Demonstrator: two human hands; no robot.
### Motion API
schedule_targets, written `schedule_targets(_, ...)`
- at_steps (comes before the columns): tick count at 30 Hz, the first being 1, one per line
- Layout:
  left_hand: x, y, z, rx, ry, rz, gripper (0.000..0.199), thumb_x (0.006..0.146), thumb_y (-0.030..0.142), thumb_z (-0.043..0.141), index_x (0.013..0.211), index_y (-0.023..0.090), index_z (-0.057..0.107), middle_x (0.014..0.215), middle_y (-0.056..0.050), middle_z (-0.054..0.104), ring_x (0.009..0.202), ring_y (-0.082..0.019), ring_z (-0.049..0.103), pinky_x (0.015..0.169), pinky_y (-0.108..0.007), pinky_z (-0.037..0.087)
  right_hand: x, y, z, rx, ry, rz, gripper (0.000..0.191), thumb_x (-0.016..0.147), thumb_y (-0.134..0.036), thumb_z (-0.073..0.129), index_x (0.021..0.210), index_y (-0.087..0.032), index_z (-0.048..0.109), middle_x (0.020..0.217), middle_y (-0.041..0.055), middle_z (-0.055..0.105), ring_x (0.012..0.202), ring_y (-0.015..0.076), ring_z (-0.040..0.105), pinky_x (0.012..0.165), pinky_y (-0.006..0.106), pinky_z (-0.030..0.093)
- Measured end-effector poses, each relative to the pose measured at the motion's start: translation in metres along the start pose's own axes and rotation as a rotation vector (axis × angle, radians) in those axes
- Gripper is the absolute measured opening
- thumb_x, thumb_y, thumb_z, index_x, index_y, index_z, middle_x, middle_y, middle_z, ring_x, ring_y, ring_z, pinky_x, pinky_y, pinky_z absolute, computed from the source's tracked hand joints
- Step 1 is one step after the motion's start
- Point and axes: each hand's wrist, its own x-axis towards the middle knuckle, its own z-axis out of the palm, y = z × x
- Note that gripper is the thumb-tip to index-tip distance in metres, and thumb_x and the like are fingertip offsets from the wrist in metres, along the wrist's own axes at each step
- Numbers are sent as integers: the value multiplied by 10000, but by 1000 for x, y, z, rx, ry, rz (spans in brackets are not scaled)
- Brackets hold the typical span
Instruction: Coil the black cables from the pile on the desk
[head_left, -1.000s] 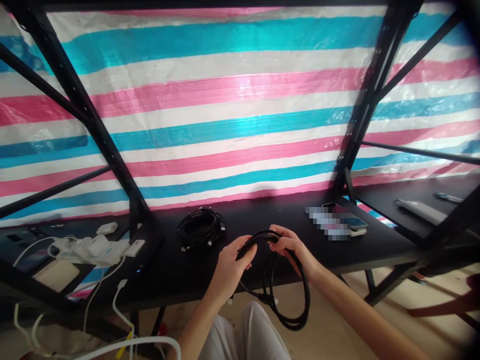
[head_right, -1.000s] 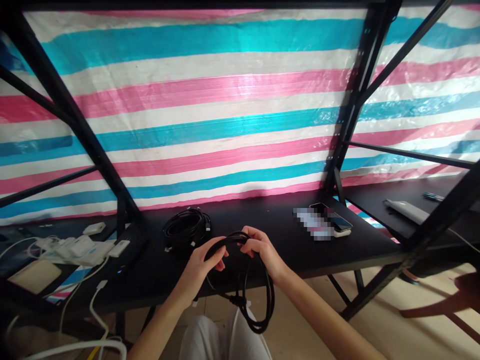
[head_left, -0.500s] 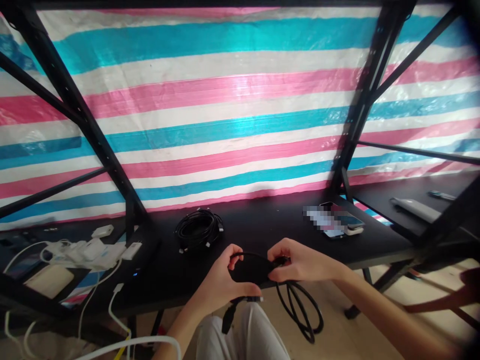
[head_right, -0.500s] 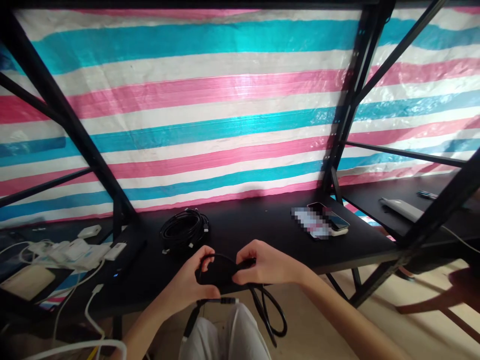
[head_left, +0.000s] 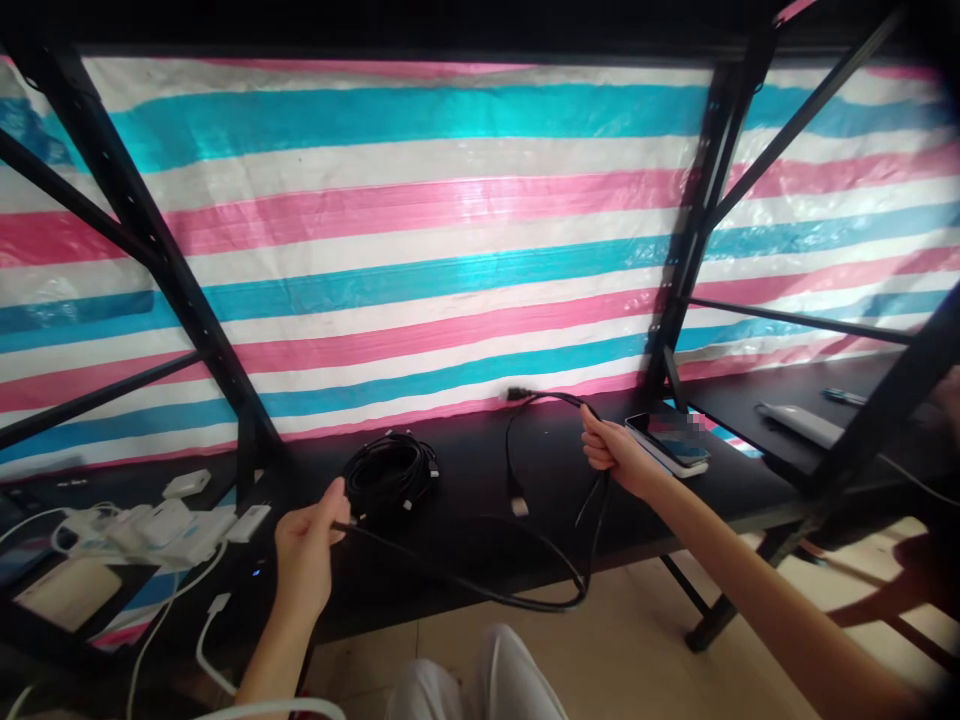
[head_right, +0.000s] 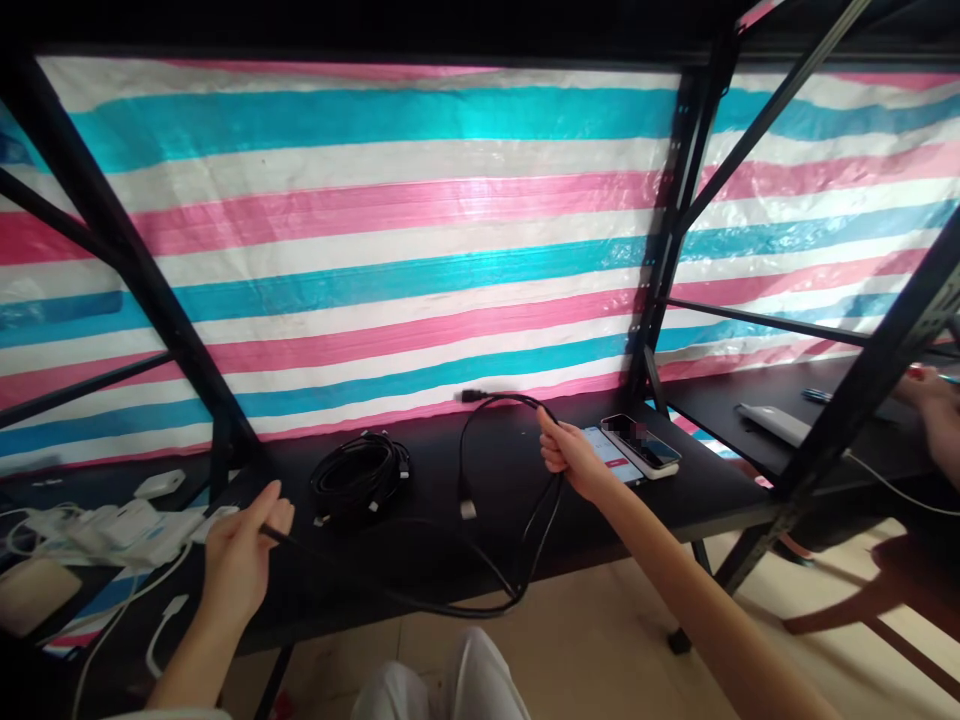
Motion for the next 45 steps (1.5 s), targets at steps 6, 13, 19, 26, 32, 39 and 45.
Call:
schedule_targets(6, -11, -20, -11, 221, -552, -104, 576, 782, 542, 489, 373, 197, 275, 390, 37, 265, 416, -89, 271, 466, -261, 256, 7, -22, 3, 35, 21, -48, 540, 741, -550, 628, 577, -213, 240, 483, -118, 135, 394, 30, 60, 336, 159, 68)
schedule_targets(13, -29, -25, 18, 649, -844, -102, 405, 799, 537, 490, 589, 190, 498, 584, 8, 519, 624, -164, 547, 631, -269, 432, 3, -76, 27, -34, -17, -242, 499, 773, -518, 615, 604, -208, 262, 520, -103, 150, 409, 39, 81, 359, 188, 65)
schedule_targets(19, -51, 15, 61, 588, -814, 105, 449, 796, 496, 547, 1174, 255, 542, 1124, -80, 613, 1252, -284, 390, 1058, -471, 257, -20, -76, 87, -486, -309, -161, 390, 720, -489, 678, 667, -158, 477, 581, -63, 349, 492, 46, 296, 400, 180, 195)
schedule_targets(26, -77, 43, 100, 364, -798, -32, 474, 790, 482, 563, 1197, 241, 538, 1093, -83, 640, 1085, -257, 545, 907, -385, 427, -24, -71, 130, -174, -365, -39, 268, 811, -411, 594, 819, -144, 620, 724, -6, 544, 590, 63, 494, 493, 165, 418)
schedule_targets(32, -68, 43, 109, 234, -676, -48, 238, 825, 435, 516, 799, 198, 509, 609, -21, 623, 611, -178, 608, 568, -272, 425, -18, -66, 135, -33, -281, -52, 210, 828, -292, 600, 964, -143, 657, 963, 63, 652, 920, 146, 618, 735, 228, 525)
schedule_targets(39, -80, 23, 106, 494, -647, 147, 417, 751, 430, 616, 1097, 207, 550, 894, -77, 680, 718, -193, 632, 680, -302, 459, -8, -70, 128, 281, -196, 83, 240, 803, -74, 556, 1005, -173, 471, 1008, 80, 636, 944, 163, 638, 784, 332, 572)
schedule_targets(45, -59, 30, 86, 360, -763, -76, 414, 843, 523, 453, 745, 164, 635, 430, 13, 537, 323, -97, 438, 380, -213, 299, 19, -82, 87, -214, -100, 35, 162, 752, -152, 613, 912, -133, 604, 969, 87, 636, 759, 156, 627, 590, 270, 584)
